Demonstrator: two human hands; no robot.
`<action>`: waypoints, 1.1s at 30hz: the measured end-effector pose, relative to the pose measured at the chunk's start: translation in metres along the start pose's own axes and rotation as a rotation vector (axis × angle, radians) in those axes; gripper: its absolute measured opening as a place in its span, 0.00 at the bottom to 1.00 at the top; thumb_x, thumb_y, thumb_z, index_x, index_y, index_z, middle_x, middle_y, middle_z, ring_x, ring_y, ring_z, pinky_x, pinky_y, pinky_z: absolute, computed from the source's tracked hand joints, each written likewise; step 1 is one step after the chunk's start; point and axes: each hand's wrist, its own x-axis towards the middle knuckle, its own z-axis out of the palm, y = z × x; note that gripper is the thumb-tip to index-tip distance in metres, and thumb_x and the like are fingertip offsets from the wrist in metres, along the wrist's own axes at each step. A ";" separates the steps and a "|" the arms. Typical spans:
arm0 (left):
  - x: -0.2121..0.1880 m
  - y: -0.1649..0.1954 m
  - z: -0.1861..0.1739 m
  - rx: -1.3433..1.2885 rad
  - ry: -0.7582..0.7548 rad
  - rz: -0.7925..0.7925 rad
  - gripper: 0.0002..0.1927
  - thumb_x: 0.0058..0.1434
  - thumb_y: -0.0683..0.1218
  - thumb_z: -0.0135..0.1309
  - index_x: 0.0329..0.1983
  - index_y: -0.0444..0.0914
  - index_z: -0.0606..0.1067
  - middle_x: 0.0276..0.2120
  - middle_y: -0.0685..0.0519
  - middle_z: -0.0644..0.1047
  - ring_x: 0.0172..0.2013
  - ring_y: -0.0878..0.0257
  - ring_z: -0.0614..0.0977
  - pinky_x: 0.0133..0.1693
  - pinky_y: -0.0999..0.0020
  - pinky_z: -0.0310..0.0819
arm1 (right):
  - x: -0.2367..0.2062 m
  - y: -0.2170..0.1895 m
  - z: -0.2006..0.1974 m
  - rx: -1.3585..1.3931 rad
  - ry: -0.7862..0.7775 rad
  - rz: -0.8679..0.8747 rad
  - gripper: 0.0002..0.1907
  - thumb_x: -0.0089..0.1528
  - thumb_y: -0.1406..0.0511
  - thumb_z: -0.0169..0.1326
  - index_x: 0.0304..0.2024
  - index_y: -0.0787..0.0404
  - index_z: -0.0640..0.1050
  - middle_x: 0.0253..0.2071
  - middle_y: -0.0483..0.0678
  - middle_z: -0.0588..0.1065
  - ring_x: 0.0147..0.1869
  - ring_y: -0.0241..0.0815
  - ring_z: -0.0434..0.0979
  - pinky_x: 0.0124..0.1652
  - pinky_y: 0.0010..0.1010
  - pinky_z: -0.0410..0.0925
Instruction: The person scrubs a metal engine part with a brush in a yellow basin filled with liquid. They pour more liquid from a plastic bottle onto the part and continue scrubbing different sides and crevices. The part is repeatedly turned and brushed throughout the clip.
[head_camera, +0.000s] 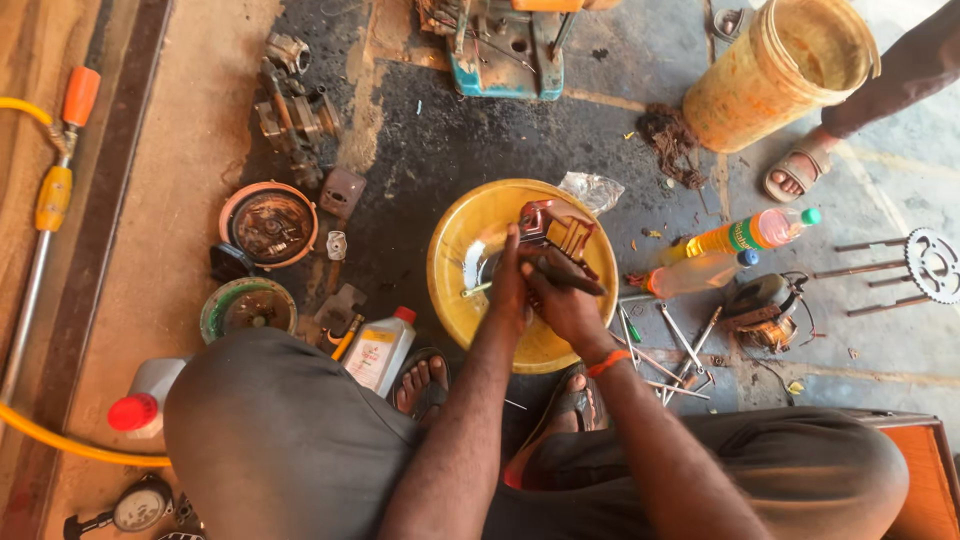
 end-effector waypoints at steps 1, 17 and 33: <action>-0.001 0.002 -0.001 0.028 0.007 -0.061 0.43 0.63 0.76 0.43 0.66 0.40 0.71 0.50 0.49 0.77 0.47 0.58 0.79 0.46 0.59 0.73 | -0.002 0.001 -0.006 0.216 -0.085 0.147 0.12 0.67 0.63 0.52 0.50 0.60 0.79 0.49 0.54 0.78 0.52 0.54 0.79 0.49 0.37 0.70; -0.007 0.009 0.020 -0.140 -0.005 -0.044 0.37 0.66 0.72 0.44 0.64 0.41 0.72 0.50 0.50 0.79 0.47 0.57 0.81 0.48 0.60 0.78 | -0.009 -0.003 -0.021 0.378 -0.086 0.140 0.12 0.71 0.63 0.50 0.54 0.60 0.77 0.50 0.51 0.76 0.52 0.50 0.78 0.49 0.38 0.70; -0.015 0.042 0.022 0.041 0.100 -0.090 0.44 0.58 0.76 0.43 0.66 0.44 0.71 0.56 0.50 0.79 0.55 0.54 0.80 0.53 0.53 0.75 | -0.039 -0.007 -0.089 0.684 -0.159 0.657 0.23 0.62 0.60 0.60 0.58 0.63 0.77 0.48 0.48 0.83 0.47 0.38 0.85 0.47 0.30 0.75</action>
